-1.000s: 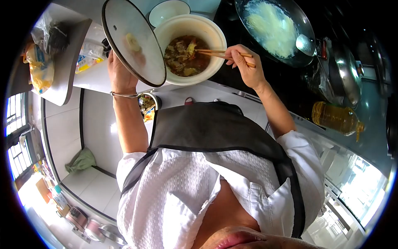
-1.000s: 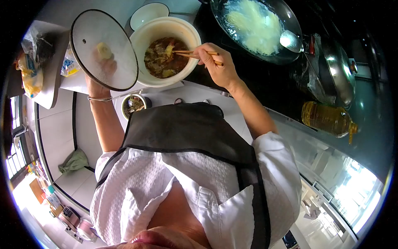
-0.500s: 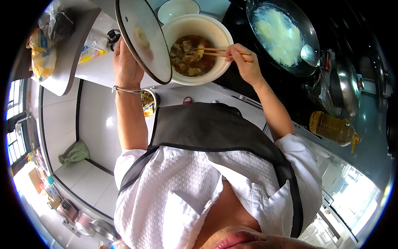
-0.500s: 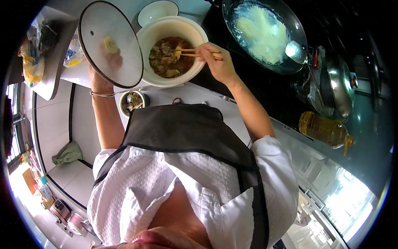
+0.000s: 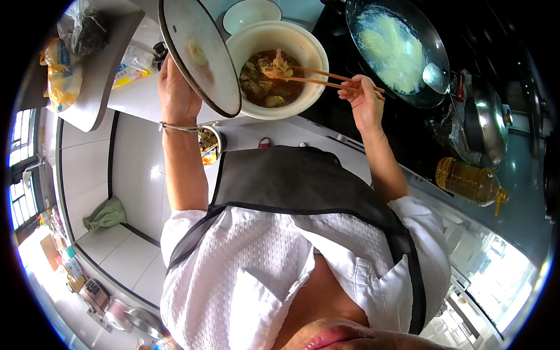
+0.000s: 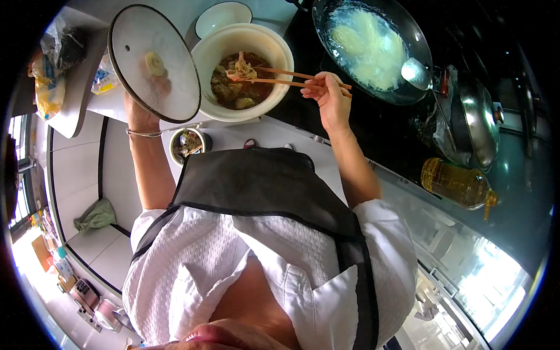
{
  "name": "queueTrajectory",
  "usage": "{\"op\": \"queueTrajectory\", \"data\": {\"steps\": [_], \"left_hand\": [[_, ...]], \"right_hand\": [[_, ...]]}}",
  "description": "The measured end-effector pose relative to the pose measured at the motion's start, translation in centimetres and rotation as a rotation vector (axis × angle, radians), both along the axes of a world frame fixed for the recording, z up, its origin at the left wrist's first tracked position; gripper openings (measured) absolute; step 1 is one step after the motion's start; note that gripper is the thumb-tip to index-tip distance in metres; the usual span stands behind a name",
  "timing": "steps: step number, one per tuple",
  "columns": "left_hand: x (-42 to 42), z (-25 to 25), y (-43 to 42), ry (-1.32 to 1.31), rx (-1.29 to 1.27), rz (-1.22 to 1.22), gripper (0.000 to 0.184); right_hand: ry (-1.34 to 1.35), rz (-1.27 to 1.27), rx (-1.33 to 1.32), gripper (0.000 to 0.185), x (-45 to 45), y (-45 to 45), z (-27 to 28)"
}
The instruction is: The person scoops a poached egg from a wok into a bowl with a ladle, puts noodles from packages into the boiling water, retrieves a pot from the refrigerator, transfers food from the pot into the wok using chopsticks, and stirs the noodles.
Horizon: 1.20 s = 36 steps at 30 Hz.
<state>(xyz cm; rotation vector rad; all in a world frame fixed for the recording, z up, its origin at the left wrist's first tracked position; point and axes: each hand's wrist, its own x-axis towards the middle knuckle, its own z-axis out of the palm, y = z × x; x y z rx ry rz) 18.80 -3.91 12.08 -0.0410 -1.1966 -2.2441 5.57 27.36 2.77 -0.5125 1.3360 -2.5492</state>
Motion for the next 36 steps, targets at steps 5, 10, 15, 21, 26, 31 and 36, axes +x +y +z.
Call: {"op": "queueTrajectory", "data": {"steps": [5, 10, 15, 21, 26, 31, 36], "left_hand": [[0.1, 0.2, 0.3, 0.002, -0.068, 0.011, 0.029], [0.1, 0.4, 0.8, 0.000, -0.057, 0.021, 0.028], [0.0, 0.3, 0.6, 0.043, -0.061, -0.059, 0.028], [0.1, 0.4, 0.2, -0.006, -0.020, 0.021, 0.028], [-0.4, 1.1, 1.1, -0.096, -0.043, 0.101, 0.026], [-1.6, 0.6, 1.9, -0.055, 0.038, -0.026, 0.026], [-2.2, 2.2, 4.4, -0.053, -0.109, 0.034, 0.020]], "right_hand": [[-0.150, 0.027, -0.132, 0.022, 0.5, -0.2, -0.9], [-0.338, 0.025, -0.220, 0.020, 0.6, -0.2, -1.3], [-0.388, 0.024, -0.276, 0.019, 0.8, 0.1, -1.2], [-0.401, 0.006, -0.304, 0.018, 1.2, -0.4, -0.9], [-0.406, -0.019, -0.300, 0.019, 1.3, -0.1, -0.8], [-0.138, -0.030, -0.107, 0.025, 0.2, 1.6, 0.0], [-0.202, -0.024, -0.210, 0.025, -0.3, 3.0, 1.5]]}}
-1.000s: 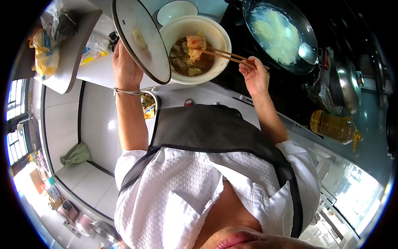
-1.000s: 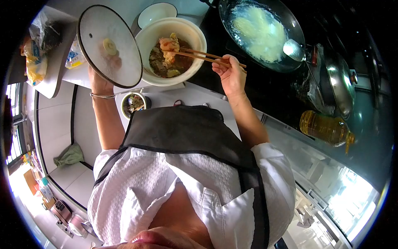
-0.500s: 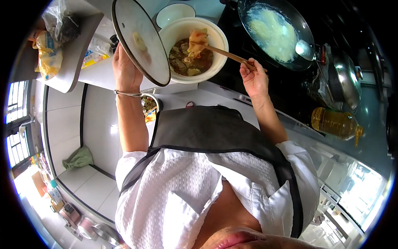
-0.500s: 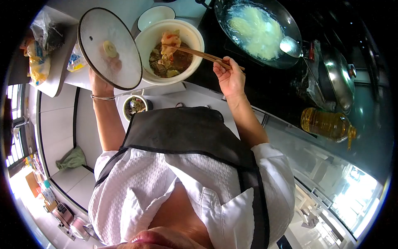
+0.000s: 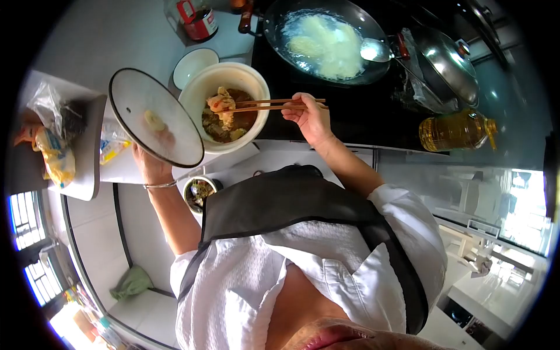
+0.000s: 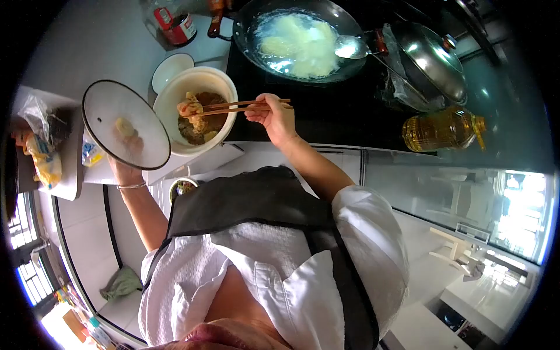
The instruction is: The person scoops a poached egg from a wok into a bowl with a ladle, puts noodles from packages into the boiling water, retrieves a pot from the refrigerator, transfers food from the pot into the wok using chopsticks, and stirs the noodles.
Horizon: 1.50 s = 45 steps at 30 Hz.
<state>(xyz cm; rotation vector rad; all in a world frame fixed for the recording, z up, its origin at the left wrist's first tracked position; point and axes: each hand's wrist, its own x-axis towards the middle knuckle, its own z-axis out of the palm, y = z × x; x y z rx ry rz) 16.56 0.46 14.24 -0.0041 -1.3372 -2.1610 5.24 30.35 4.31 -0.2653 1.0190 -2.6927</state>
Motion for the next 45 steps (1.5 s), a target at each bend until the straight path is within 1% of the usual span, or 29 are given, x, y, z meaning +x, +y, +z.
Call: {"op": "queueTrajectory", "data": {"steps": [2, 5, 7, 9, 11, 13, 15, 16, 18, 19, 21, 22, 24, 25, 27, 28, 29, 31, 32, 33, 35, 36, 37, 39, 40, 41, 44, 45], "left_hand": [[0.0, 1.0, 1.0, -0.027, 0.070, 0.056, 0.020], [0.0, 1.4, 1.4, 0.006, 0.112, 0.040, 0.020], [-0.2, 1.4, 1.4, -0.009, 0.072, 0.063, 0.020], [-0.3, 1.3, 1.3, -0.023, 0.035, 0.084, 0.020], [-0.4, 1.3, 1.3, -0.006, 0.016, 0.065, 0.022], [-0.5, 1.3, 1.2, -0.015, 0.027, 0.040, 0.023], [-0.7, 1.3, 1.2, -0.025, 0.038, 0.015, 0.024], [-0.8, 1.2, 1.2, -0.034, 0.052, 0.028, 0.024], [-0.8, 1.2, 1.4, -0.043, 0.065, 0.040, 0.024], [-0.8, 1.4, 1.6, -0.054, 0.053, 0.054, 0.024], [-0.7, 1.6, 2.0, -0.065, 0.039, 0.068, 0.024], [-0.7, 1.7, 2.1, -0.056, 0.051, 0.065, 0.024], [-0.6, 1.8, 2.3, -0.048, 0.061, 0.061, 0.024], [-0.6, 1.9, 2.3, -0.049, 0.067, 0.068, 0.024], [-0.7, 1.8, 2.1, -0.051, 0.072, 0.075, 0.023], [-0.8, 1.6, 1.8, -0.047, 0.046, 0.069, 0.023], [-0.9, 1.4, 1.6, -0.043, 0.021, 0.063, 0.024], [-0.9, 1.6, 1.8, -0.042, 0.028, 0.058, 0.024], [-0.9, 1.7, 1.8, -0.042, 0.034, 0.052, 0.024], [-0.9, 1.7, 1.8, -0.042, 0.035, 0.053, 0.024], [-0.8, 1.8, 1.7, -0.060, 0.000, 0.067, 0.024], [-0.8, 1.8, 1.6, -0.059, 0.001, 0.069, 0.024], [-0.7, 1.8, 1.7, -0.059, 0.022, 0.055, 0.024], [-0.7, 1.9, 1.9, -0.059, 0.044, 0.042, 0.023], [-0.6, 1.9, 2.1, -0.069, 0.037, 0.053, 0.023], [-0.5, 1.8, 2.2, -0.079, 0.030, 0.063, 0.023], [-0.2, 2.1, 2.6, -0.080, 0.029, 0.074, 0.023], [-0.2, 2.0, 2.5, -0.082, 0.031, 0.077, 0.023]], "right_hand": [[-0.001, -0.019, -0.018, 0.025, -0.1, 0.9, 1.4], [0.080, -0.072, -0.129, 0.022, -1.1, 3.6, 3.8], [0.187, -0.153, -0.161, 0.022, -2.2, 6.2, 5.7], [0.254, -0.301, -0.125, 0.023, -3.4, 9.2, 7.3], [0.390, -0.441, 0.036, 0.024, -3.9, 12.0, 8.9], [0.415, -0.527, 0.205, 0.025, -4.2, 13.4, 10.1], [0.441, -0.545, 0.384, 0.026, -5.0, 14.3, 10.1], [0.440, -0.545, 0.383, 0.026, -5.1, 14.3, 9.9], [0.471, -0.488, 0.647, 0.028, -5.4, 14.2, 9.4], [0.464, -0.479, 0.723, 0.030, -5.3, 13.9, 9.4], [0.529, -0.469, 0.861, 0.025, -4.9, 13.1, 9.7], [0.528, -0.469, 0.860, 0.025, -4.6, 12.7, 10.1], [0.687, -0.519, 1.228, 0.019, -4.4, 12.1, 10.6], [0.686, -0.520, 1.227, 0.019, -4.6, 12.1, 10.5], [1.068, -0.675, 1.531, 0.018, -5.4, 12.1, 10.1], [1.130, -0.690, 1.556, 0.020, -5.4, 12.3, 10.5], [1.131, -0.689, 1.555, 0.020, -5.0, 12.5, 11.4], [0.723, -0.531, 1.443, 0.020, -3.6, 12.8, 13.8], [0.713, -0.519, 1.340, 0.021, -2.8, 12.8, 15.0], [0.714, -0.518, 1.340, 0.021, -3.0, 12.4, 15.1], [0.669, -0.575, 1.001, 0.024, -4.0, 10.8, 14.9], [0.721, -0.522, 0.879, 0.025, -5.2, 9.9, 13.9], [0.745, -0.483, 0.848, 0.025, -7.3, 9.2, 12.1], [0.681, -0.424, 0.854, 0.025, -8.4, 8.0, 11.1], [0.600, -0.408, 0.802, 0.025, -8.6, 7.9, 10.8], [0.600, -0.404, 0.803, 0.025, -8.6, 8.2, 10.8], [0.554, -0.461, 0.969, 0.024, -7.6, 9.3, 11.9], [0.554, -0.457, 0.970, 0.024, -7.2, 9.3, 12.3]]}}
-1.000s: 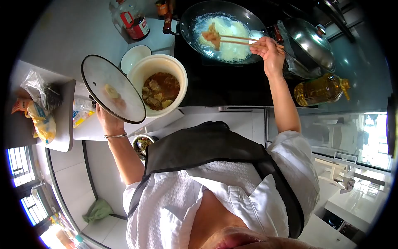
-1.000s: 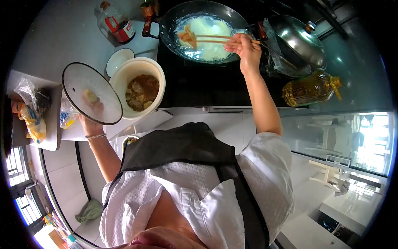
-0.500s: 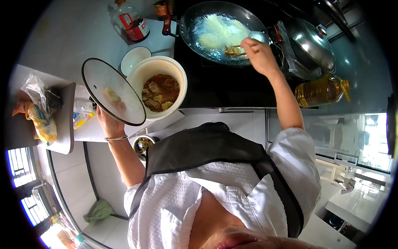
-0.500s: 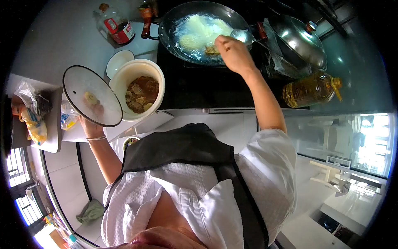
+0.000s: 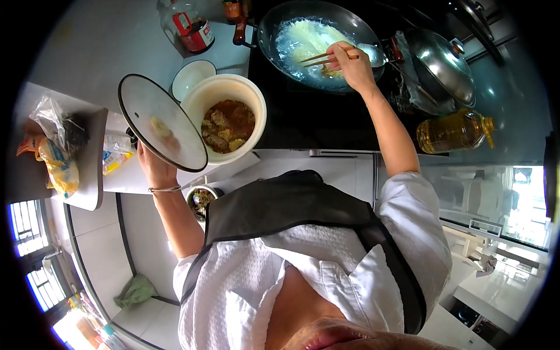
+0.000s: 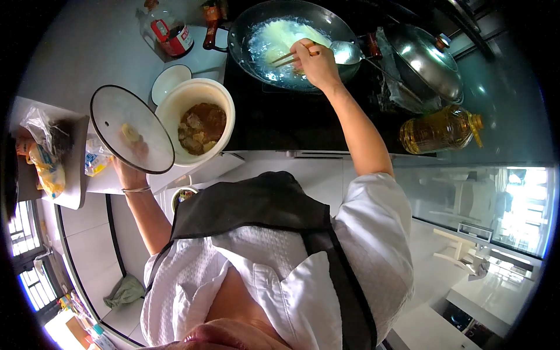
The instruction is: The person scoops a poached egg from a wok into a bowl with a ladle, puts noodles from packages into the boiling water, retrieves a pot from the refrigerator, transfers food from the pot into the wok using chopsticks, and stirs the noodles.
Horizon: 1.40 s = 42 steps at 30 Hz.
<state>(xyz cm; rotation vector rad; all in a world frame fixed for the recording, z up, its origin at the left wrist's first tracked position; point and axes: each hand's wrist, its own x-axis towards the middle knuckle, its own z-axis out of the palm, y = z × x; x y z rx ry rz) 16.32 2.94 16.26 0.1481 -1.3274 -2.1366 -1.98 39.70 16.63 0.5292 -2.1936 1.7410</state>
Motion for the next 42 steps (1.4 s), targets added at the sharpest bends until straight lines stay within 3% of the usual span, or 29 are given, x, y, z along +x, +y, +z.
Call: {"op": "queueTrajectory", "data": {"steps": [4, 6, 7, 10, 13, 18, 22, 26, 30, 35, 39, 42], "left_hand": [[-0.1, -1.1, -1.4, 0.015, 0.003, -0.029, 0.025], [-0.1, -1.6, -2.4, 0.030, -0.002, -0.056, 0.025], [0.0, -1.7, -2.6, 0.050, 0.010, -0.052, 0.025], [0.2, -2.2, -4.1, 0.126, 0.039, -0.107, 0.026], [0.6, -2.7, -5.3, 0.156, 0.046, -0.105, 0.024], [1.0, -2.5, -5.1, 0.170, 0.095, -0.074, 0.023], [1.1, -3.0, -5.7, 0.155, 0.117, -0.070, 0.022], [1.3, -2.9, -5.7, 0.142, 0.139, -0.056, 0.023], [1.8, -3.5, -6.6, 0.186, 0.141, -0.115, 0.026], [1.8, -3.9, -7.1, 0.185, 0.114, -0.101, 0.028], [2.2, -3.7, -6.6, 0.159, 0.154, -0.046, 0.029], [2.3, -4.1, -6.9, 0.182, 0.171, -0.066, 0.029]], "right_hand": [[-0.028, -0.025, 0.045, 0.029, 0.9, -0.1, -0.1], [0.124, 0.062, -0.095, 0.026, 0.5, -0.7, -1.3], [0.165, 0.015, -0.010, 0.027, 1.0, -1.1, -1.8], [0.386, 0.100, -0.107, 0.030, 3.1, -2.4, -1.3], [0.434, 0.282, -0.147, 0.031, 6.0, -4.7, -0.9], [0.151, 0.598, -0.054, 0.023, 7.2, -12.0, -5.6], [0.097, 0.751, 0.122, 0.018, 8.2, -17.5, -8.2], [0.255, 0.650, 0.486, 0.015, 9.1, -18.1, -9.0], [0.336, 0.507, 0.288, 0.011, 9.8, -17.0, -8.8], [0.444, 0.357, 0.326, 0.010, 9.6, -16.6, -8.8], [0.151, 0.542, 0.128, 0.019, 10.2, -16.2, -9.0], [-0.020, 0.756, 0.074, 0.012, 11.8, -17.0, -8.8]]}}
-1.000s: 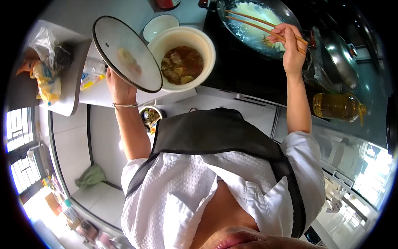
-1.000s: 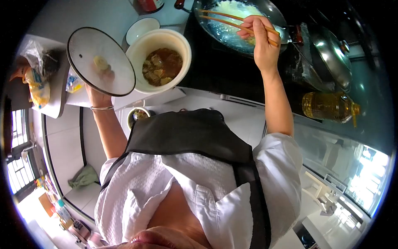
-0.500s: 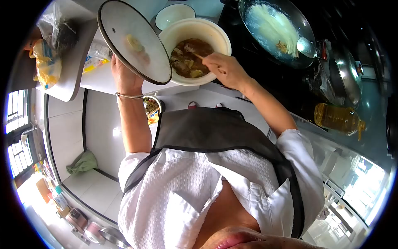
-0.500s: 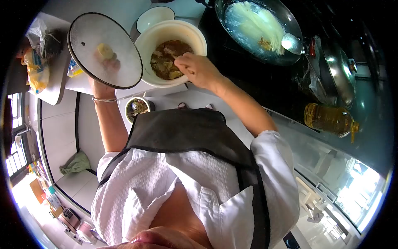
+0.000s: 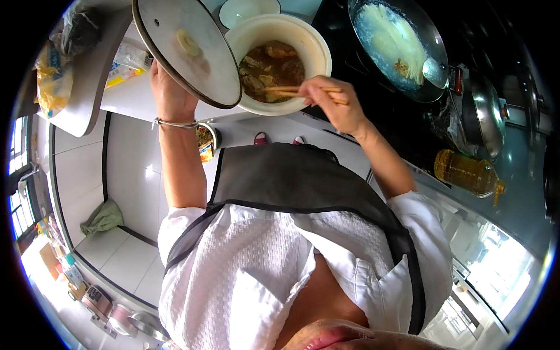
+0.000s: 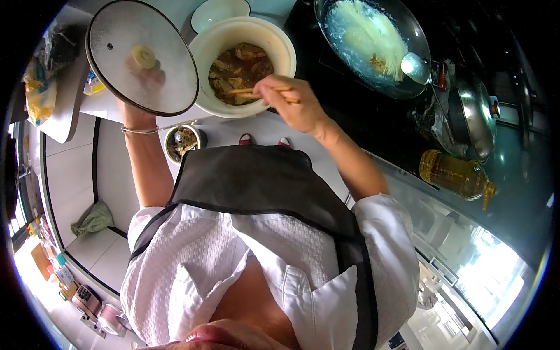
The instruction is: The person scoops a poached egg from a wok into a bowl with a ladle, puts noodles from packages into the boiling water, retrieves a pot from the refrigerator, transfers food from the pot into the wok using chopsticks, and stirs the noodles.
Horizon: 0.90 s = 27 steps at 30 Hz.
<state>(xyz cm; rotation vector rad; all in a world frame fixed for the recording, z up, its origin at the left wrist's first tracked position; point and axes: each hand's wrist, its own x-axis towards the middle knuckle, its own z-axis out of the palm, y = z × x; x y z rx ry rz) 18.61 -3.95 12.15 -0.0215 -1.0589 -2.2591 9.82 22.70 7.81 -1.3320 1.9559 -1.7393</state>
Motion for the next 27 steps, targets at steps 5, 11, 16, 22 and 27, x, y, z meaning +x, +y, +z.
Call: {"op": "queueTrajectory", "data": {"steps": [5, 11, 16, 22, 27], "left_hand": [[-0.3, -0.9, -0.8, 0.057, -0.018, -0.089, 0.030], [-0.1, -0.8, -0.8, 0.057, -0.043, -0.042, 0.031], [-0.1, -1.0, -1.0, 0.045, -0.045, -0.024, 0.032], [-0.1, -1.0, -0.9, 0.074, -0.043, -0.049, 0.032], [-0.1, -1.0, -0.6, 0.054, -0.038, -0.050, 0.032]], "right_hand": [[0.374, 0.072, 0.170, 0.016, 0.2, -1.3, -0.9], [0.402, -0.135, 0.023, 0.011, -0.6, 0.4, -1.4], [0.306, -0.198, 0.002, 0.010, -0.9, 1.1, -2.0], [-0.026, -0.143, -0.232, 0.023, -1.8, 1.2, -1.2], [-0.095, -0.167, -0.187, 0.024, -2.0, -0.2, -0.9]]}}
